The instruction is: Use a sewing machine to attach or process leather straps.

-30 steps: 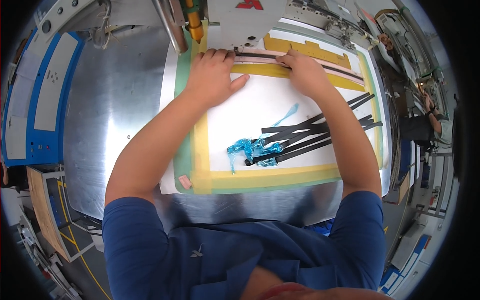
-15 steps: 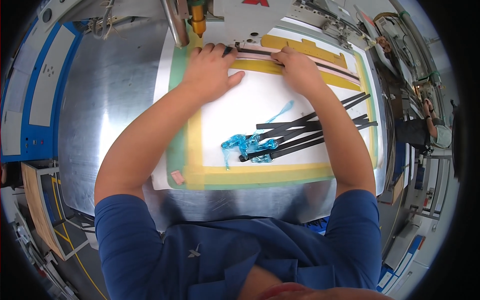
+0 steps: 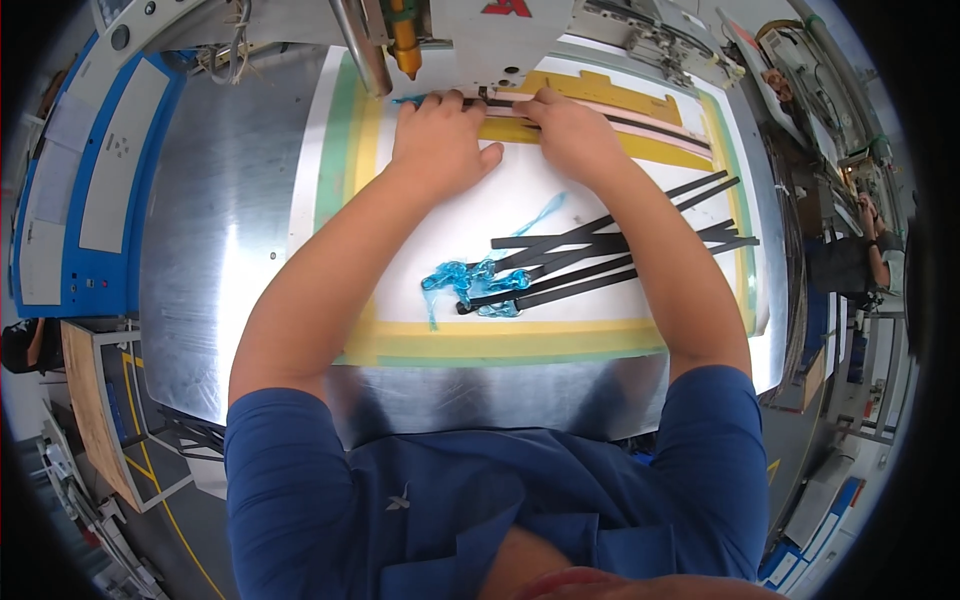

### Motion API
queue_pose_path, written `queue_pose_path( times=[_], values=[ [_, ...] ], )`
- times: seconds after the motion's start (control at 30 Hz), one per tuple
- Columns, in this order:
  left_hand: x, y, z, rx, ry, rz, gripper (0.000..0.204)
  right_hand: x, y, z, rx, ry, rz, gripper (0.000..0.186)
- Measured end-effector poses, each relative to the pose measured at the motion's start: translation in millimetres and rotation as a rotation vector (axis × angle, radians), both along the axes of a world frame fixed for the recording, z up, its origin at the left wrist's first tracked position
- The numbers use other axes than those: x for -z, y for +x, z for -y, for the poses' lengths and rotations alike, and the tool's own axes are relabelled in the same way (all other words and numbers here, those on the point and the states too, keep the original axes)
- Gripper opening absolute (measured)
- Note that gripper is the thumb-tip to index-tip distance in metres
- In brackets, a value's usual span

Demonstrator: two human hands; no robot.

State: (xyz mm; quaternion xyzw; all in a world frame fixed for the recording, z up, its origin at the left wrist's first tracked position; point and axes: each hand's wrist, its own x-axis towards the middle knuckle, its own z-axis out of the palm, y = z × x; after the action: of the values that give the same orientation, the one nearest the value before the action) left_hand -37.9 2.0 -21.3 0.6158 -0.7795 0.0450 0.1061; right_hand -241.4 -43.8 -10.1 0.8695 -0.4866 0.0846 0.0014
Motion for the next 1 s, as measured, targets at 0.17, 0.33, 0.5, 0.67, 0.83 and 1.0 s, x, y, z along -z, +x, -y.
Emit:
queue_pose_path(
  times=[0.17,0.33,0.5,0.67,0.83,1.0],
  values=[
    [-9,-11,1,-0.03,0.094,0.025,0.059,3,-24,5,0.01,0.007,-0.002,0.043],
    [-3,-19,3,-0.026,0.049,0.029,0.063,-1,-70,8,0.092,0.026,-0.021,0.044],
    [-11,-29,0,-0.065,0.053,0.06,0.068,-8,-108,9,0.133,0.041,-0.062,0.045],
    [-16,-40,5,-0.067,0.114,0.066,0.068,-3,-121,16,0.076,0.035,-0.005,0.041],
    [-3,-62,7,-0.06,-0.003,0.048,0.073,-1,-121,18,0.057,0.021,-0.018,0.04],
    [-11,-75,11,-0.042,0.031,0.124,0.08,2,-123,21,0.029,0.01,-0.009,0.04]
  ],
)
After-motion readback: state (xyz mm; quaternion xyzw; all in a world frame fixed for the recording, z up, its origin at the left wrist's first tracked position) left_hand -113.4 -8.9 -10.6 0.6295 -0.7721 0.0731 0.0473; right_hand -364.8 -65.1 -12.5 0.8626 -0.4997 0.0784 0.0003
